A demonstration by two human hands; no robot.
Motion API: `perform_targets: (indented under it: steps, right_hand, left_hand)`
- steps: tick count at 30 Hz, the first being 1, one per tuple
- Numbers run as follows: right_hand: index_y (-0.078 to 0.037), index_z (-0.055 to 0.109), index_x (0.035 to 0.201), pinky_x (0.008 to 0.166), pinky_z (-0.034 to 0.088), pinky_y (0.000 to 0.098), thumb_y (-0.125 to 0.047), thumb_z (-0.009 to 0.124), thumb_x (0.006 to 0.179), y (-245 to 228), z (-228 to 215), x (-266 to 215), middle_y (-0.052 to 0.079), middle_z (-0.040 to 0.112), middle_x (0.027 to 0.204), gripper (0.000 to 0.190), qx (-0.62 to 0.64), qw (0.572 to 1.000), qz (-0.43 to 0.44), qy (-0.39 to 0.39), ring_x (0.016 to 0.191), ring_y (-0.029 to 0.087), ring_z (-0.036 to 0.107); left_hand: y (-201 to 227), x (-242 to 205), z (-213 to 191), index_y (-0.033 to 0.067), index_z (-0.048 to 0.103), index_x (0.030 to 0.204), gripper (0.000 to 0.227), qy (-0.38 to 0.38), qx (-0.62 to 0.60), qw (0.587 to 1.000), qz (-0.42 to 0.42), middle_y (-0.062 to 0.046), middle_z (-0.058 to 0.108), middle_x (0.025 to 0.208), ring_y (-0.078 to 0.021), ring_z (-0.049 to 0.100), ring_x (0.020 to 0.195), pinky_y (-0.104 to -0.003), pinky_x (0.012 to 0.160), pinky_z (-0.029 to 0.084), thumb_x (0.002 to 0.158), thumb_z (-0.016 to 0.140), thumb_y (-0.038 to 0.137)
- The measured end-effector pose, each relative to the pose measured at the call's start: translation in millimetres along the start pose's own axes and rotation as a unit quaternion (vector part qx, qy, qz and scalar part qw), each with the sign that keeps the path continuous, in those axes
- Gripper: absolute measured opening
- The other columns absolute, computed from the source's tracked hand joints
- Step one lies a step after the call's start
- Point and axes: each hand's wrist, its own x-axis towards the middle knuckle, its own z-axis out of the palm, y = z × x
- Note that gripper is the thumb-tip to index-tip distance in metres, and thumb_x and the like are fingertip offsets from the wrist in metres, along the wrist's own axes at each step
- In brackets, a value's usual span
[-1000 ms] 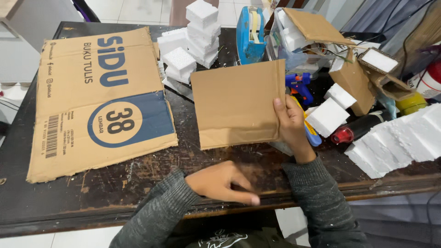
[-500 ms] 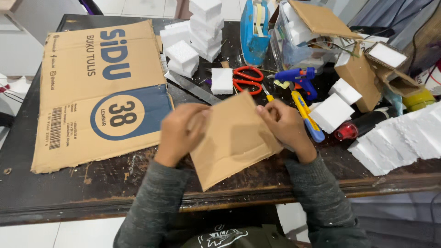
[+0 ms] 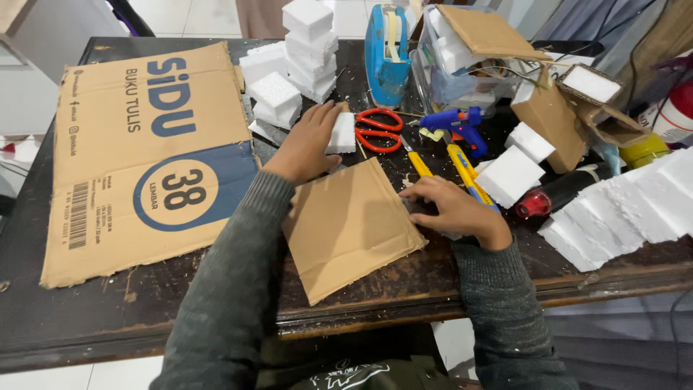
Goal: The person cuts a piece of cardboard using a utility knife and a metal ruler. They measure and score the cardboard, then fold it along the cut line to separate the piece.
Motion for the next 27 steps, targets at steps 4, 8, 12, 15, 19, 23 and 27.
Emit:
perform_targets:
  steps: [4, 8, 12, 15, 19, 23, 27]
  right_hand:
    - [-0.004, 0.059, 0.128, 0.092, 0.041, 0.0453, -0.012, 0.069, 0.077, 9.9, 0.4, -1.3, 0.017, 0.063, 0.112, 0.053, 0.009, 1.0, 0.006, -0.011, 0.102, 0.035, 0.056]
    - [-0.012, 0.065, 0.122, 0.085, 0.044, 0.0363, -0.027, 0.078, 0.076, 19.8, 5.5, 2.5, 0.007, 0.067, 0.097, 0.051, -0.005, 0.998, 0.058, 0.011, 0.095, 0.024, 0.057]
    - [-0.012, 0.063, 0.125, 0.082, 0.048, 0.0351, -0.024, 0.078, 0.074, 24.7, 11.7, 9.1, 0.006, 0.068, 0.093, 0.055, 0.006, 0.996, 0.093, 0.016, 0.091, 0.022, 0.057]
    - [-0.016, 0.061, 0.128, 0.079, 0.049, 0.0304, -0.02, 0.076, 0.073, 27.2, 23.5, 12.9, 0.0, 0.068, 0.085, 0.056, 0.026, 0.988, 0.155, 0.013, 0.086, 0.016, 0.059]
    - [-0.016, 0.063, 0.121, 0.089, 0.049, 0.038, -0.027, 0.073, 0.073, 7.5, 28.4, 14.9, 0.005, 0.069, 0.093, 0.05, -0.086, 0.981, 0.169, 0.027, 0.099, 0.025, 0.062]
    - [-0.013, 0.061, 0.122, 0.089, 0.049, 0.0388, -0.029, 0.074, 0.073, 15.6, 31.0, 17.8, 0.006, 0.066, 0.101, 0.053, -0.08, 0.976, 0.2, 0.028, 0.104, 0.028, 0.062]
    - [-0.01, 0.06, 0.122, 0.088, 0.049, 0.0381, -0.032, 0.078, 0.071, 15.9, 26.3, 20.9, 0.008, 0.065, 0.102, 0.058, -0.047, 0.974, 0.219, 0.008, 0.106, 0.028, 0.062]
  left_hand:
    - [-26.5, 43.6, 38.6, 0.0057, 0.026, 0.152, 0.1, -0.056, 0.086, 0.994, -0.032, -0.022, 0.033, 0.153, -0.04, 0.025, 0.144, -0.051, 0.118, 0.024, 0.072, 0.081, 0.031]
    - [-29.5, 39.2, 14.4, 0.0095, 0.032, 0.147, 0.101, -0.08, 0.03, 0.996, -0.024, -0.019, 0.045, 0.135, -0.0422, 0.042, 0.13, -0.05, 0.107, 0.039, 0.066, 0.084, 0.039]
    - [44.0, -25.3, -114.9, 0.014, 0.041, 0.145, 0.09, -0.272, -0.133, 0.952, -0.047, -0.025, 0.038, 0.143, -0.0514, 0.034, 0.134, -0.063, 0.109, 0.034, 0.065, 0.078, -0.005]
    - [54.2, -62.6, -140.5, 0.0138, 0.041, 0.146, 0.093, -0.393, -0.157, 0.9, -0.104, -0.029, 0.031, 0.146, -0.0533, 0.03, 0.137, -0.066, 0.11, 0.035, 0.064, 0.064, -0.023]
    - [21.6, -87.7, -105.7, 0.0192, 0.029, 0.152, 0.097, -0.351, -0.155, 0.922, -0.06, -0.033, 0.026, 0.145, -0.0607, 0.023, 0.135, -0.066, 0.11, 0.031, 0.068, 0.052, -0.023]
    - [17.0, -114.3, -85.5, 0.0198, 0.007, 0.157, 0.108, -0.274, -0.229, 0.923, -0.141, -0.025, 0.016, 0.156, -0.0463, 0.014, 0.142, -0.058, 0.111, 0.018, 0.068, 0.068, 0.011]
    - [-0.6, -131.4, -39.3, 0.0168, -0.002, 0.156, 0.115, -0.176, -0.138, 0.965, -0.139, -0.027, 0.033, 0.145, -0.0395, 0.035, 0.129, -0.047, 0.102, 0.02, 0.076, 0.075, 0.043]
